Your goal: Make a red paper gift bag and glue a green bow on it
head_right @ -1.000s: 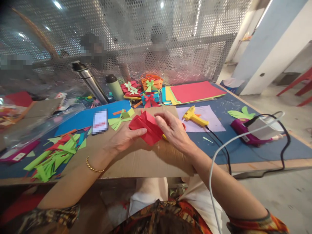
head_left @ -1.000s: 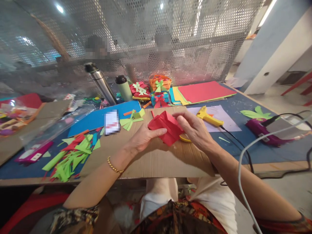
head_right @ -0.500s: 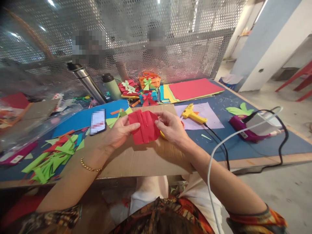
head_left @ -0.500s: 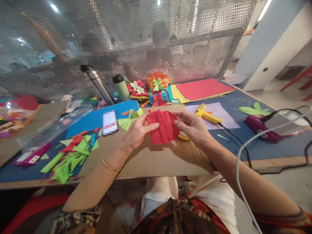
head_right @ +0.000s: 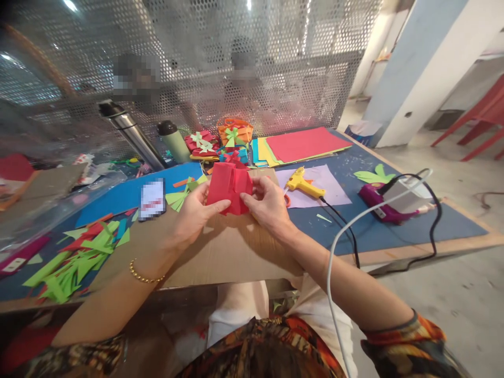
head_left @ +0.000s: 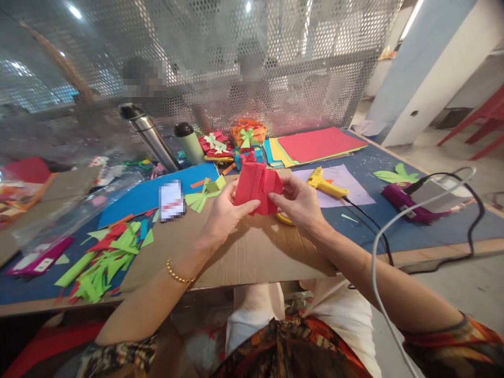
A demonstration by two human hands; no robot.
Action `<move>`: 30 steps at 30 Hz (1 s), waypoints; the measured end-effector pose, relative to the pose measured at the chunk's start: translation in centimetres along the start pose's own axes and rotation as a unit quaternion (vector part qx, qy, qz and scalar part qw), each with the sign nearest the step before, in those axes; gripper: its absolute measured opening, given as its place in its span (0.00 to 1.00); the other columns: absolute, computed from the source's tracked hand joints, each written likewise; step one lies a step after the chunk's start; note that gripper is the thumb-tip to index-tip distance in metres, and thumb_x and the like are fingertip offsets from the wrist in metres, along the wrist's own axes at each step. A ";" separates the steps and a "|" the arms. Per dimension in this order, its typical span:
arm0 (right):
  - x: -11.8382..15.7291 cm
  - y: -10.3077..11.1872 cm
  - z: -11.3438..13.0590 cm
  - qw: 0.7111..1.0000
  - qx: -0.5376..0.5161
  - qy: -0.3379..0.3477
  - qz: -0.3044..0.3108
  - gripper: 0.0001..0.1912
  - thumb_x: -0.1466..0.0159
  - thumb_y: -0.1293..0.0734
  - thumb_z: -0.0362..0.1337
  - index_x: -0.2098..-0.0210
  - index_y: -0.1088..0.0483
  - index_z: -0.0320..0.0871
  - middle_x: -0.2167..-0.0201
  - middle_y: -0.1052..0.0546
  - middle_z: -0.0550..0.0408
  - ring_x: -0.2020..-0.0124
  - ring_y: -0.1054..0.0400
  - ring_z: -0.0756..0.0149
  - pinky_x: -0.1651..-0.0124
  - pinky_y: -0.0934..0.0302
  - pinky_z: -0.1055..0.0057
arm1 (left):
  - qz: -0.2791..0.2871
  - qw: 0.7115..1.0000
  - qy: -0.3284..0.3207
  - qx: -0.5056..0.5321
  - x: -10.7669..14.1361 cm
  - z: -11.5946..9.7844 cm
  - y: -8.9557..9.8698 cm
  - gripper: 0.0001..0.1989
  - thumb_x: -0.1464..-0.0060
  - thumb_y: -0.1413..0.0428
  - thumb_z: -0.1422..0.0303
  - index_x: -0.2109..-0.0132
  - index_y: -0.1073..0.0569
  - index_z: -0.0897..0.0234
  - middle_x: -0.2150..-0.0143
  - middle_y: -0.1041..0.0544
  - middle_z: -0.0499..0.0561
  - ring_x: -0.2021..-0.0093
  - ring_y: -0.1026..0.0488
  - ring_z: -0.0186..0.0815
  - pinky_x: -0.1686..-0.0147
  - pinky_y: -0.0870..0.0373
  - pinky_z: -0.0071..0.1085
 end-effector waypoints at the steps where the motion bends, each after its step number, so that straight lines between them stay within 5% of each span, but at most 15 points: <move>1: -0.2 0.0 0.2 1.000 0.001 0.007 -0.004 0.20 0.48 0.25 0.43 0.58 0.29 0.46 0.57 0.17 0.50 0.63 0.23 0.62 0.70 0.28 0.69 | -0.017 1.000 0.004 0.010 0.0 0.0 0.3 0.34 0.59 0.24 0.61 0.45 0.25 0.64 0.46 0.18 0.58 0.48 0.20 0.47 0.50 0.21 0.39; 5: -0.8 0.3 1.0 0.999 -0.012 -0.001 -0.031 0.19 0.49 0.25 0.40 0.60 0.31 0.48 0.63 0.18 0.53 0.67 0.23 0.61 0.72 0.27 0.66 | -0.073 0.994 0.016 0.082 1.1 -0.2 0.6 0.36 0.60 0.23 0.65 0.44 0.26 0.62 0.48 0.18 0.55 0.51 0.19 0.41 0.51 0.23 0.35; 13: -1.6 -2.4 3.9 1.000 -0.029 0.005 -0.008 0.15 0.44 0.30 0.34 0.58 0.34 0.47 0.62 0.19 0.53 0.64 0.21 0.61 0.66 0.23 0.64 | -0.009 0.973 -0.008 0.229 2.4 -1.7 -3.9 0.23 0.51 0.27 0.61 0.48 0.19 0.59 0.48 0.15 0.53 0.39 0.22 0.46 0.39 0.27 0.41; 19: -1.8 -4.6 5.6 0.997 -0.004 0.036 0.066 0.15 0.40 0.29 0.36 0.56 0.35 0.47 0.61 0.20 0.54 0.62 0.21 0.62 0.62 0.22 0.63 | -0.036 0.976 -0.029 0.214 -1.0 -2.5 -2.3 0.16 0.44 0.32 0.59 0.50 0.18 0.56 0.47 0.15 0.51 0.38 0.23 0.46 0.43 0.24 0.41; 23: -2.1 -1.4 6.0 0.988 0.111 0.070 0.081 0.16 0.34 0.30 0.48 0.54 0.30 0.45 0.60 0.20 0.51 0.65 0.22 0.62 0.66 0.26 0.65 | -0.028 0.976 -0.017 0.214 -1.5 -2.7 -1.5 0.14 0.47 0.30 0.62 0.54 0.17 0.60 0.49 0.14 0.52 0.47 0.18 0.42 0.46 0.25 0.38; 26: -2.7 1.5 6.3 0.934 0.311 0.174 0.019 0.09 0.33 0.31 0.41 0.57 0.25 0.44 0.63 0.19 0.52 0.67 0.25 0.64 0.61 0.31 0.64 | -0.017 0.973 0.019 0.227 -1.4 -2.1 -1.4 0.14 0.48 0.30 0.65 0.54 0.17 0.63 0.52 0.13 0.53 0.56 0.16 0.39 0.47 0.25 0.37; 30: -2.8 -1.5 3.4 0.836 0.455 0.248 0.182 0.07 0.34 0.32 0.31 0.66 0.21 0.43 0.65 0.20 0.49 0.62 0.27 0.62 0.56 0.36 0.64 | -0.010 0.973 0.036 0.228 -1.6 -1.4 -1.0 0.16 0.48 0.30 0.66 0.52 0.18 0.64 0.54 0.13 0.54 0.58 0.15 0.39 0.48 0.24 0.39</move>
Point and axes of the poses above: each hand's wrist, its own x-axis away from the middle knuckle, its own y-axis out of the back of the hand, z = x × y, the point moved 8 cm from there along -x, towards the middle knuckle
